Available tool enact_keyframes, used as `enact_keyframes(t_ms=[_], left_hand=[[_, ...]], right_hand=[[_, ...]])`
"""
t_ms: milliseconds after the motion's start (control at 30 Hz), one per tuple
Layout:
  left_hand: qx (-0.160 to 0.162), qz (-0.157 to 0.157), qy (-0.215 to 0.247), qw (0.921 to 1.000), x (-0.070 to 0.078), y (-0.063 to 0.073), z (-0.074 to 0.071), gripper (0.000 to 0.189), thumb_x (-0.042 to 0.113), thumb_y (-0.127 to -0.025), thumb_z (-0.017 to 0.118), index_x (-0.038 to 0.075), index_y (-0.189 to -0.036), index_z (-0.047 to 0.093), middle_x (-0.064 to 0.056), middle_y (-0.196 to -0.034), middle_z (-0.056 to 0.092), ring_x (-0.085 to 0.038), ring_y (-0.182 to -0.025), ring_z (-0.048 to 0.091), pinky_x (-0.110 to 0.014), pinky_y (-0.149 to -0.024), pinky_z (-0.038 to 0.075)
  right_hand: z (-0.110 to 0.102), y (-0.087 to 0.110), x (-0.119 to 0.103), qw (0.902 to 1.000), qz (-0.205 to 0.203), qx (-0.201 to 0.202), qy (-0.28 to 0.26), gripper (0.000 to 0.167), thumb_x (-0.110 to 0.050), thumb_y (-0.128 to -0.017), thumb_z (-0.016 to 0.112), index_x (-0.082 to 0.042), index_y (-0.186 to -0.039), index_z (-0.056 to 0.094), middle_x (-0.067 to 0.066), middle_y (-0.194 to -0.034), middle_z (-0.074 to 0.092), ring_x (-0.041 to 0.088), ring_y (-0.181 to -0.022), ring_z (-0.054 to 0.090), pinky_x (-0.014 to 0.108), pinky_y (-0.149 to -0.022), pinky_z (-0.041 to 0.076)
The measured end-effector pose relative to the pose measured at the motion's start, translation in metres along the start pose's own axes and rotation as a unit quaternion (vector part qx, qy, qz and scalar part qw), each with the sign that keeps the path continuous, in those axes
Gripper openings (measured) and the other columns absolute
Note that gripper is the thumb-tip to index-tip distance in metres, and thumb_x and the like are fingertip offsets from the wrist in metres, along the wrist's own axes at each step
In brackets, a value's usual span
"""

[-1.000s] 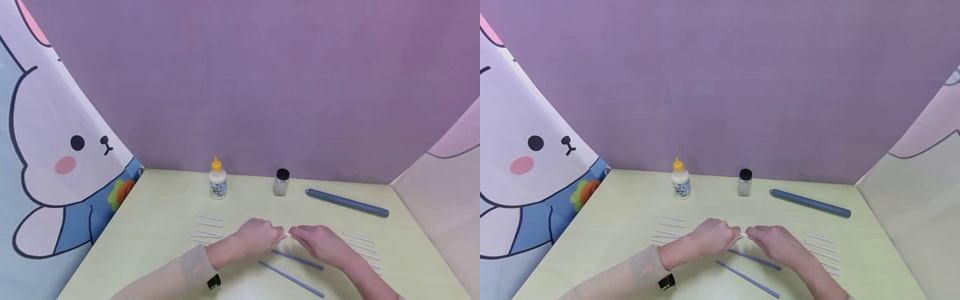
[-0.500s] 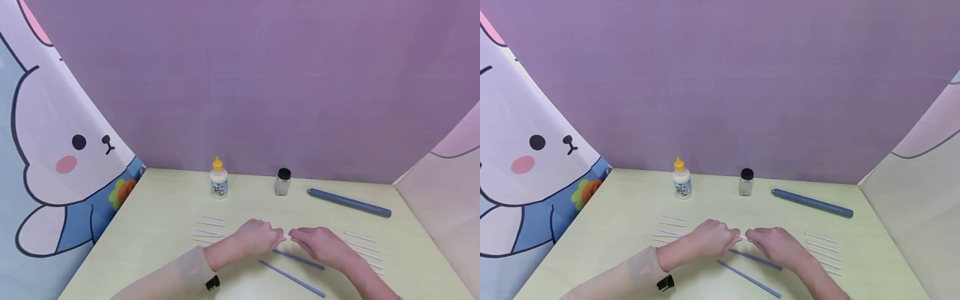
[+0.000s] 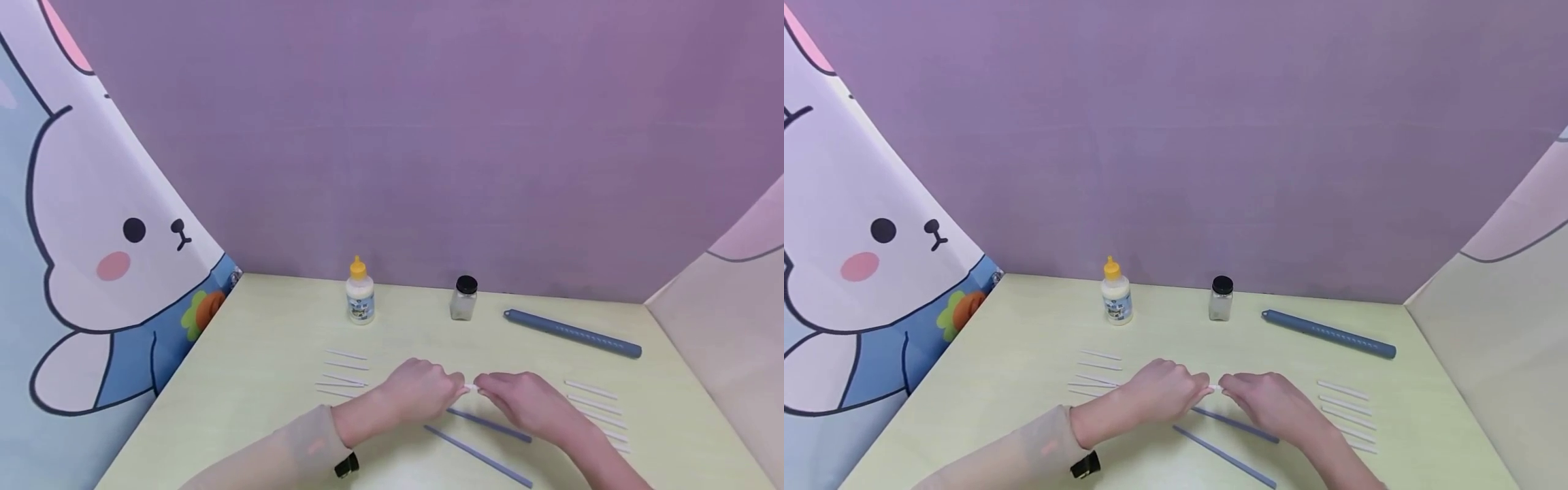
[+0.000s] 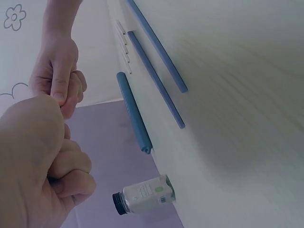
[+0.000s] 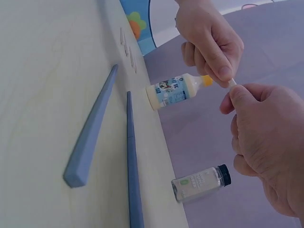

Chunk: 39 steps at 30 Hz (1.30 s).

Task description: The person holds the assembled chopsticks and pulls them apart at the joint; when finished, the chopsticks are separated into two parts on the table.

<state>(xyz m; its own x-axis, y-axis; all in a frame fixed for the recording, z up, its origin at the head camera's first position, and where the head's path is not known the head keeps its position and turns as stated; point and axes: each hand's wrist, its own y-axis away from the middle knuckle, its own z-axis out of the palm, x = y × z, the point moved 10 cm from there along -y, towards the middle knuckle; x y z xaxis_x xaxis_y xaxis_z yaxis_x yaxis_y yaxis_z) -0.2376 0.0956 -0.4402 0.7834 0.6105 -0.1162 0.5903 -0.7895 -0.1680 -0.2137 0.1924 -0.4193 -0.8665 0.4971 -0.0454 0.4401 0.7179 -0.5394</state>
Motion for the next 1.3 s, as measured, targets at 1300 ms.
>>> enact_keyframes(t_ms=[1300], left_hand=[[0.009, 0.013, -0.031, 0.9994, 0.012, 0.0, -0.01, 0.036, 0.041, -0.114, 0.047, 0.023, -0.087, 0.062, 0.01, -0.057, 0.047, -0.005, -0.048, 0.041, -0.023, -0.044, 0.041]], right_hand=[[-0.014, 0.004, -0.007, 0.9994, -0.03, 0.008, -0.016, 0.034, -0.034, -0.116, 0.037, -0.023, -0.098, 0.063, -0.018, -0.074, 0.05, -0.012, -0.068, 0.031, 0.005, -0.059, 0.035]])
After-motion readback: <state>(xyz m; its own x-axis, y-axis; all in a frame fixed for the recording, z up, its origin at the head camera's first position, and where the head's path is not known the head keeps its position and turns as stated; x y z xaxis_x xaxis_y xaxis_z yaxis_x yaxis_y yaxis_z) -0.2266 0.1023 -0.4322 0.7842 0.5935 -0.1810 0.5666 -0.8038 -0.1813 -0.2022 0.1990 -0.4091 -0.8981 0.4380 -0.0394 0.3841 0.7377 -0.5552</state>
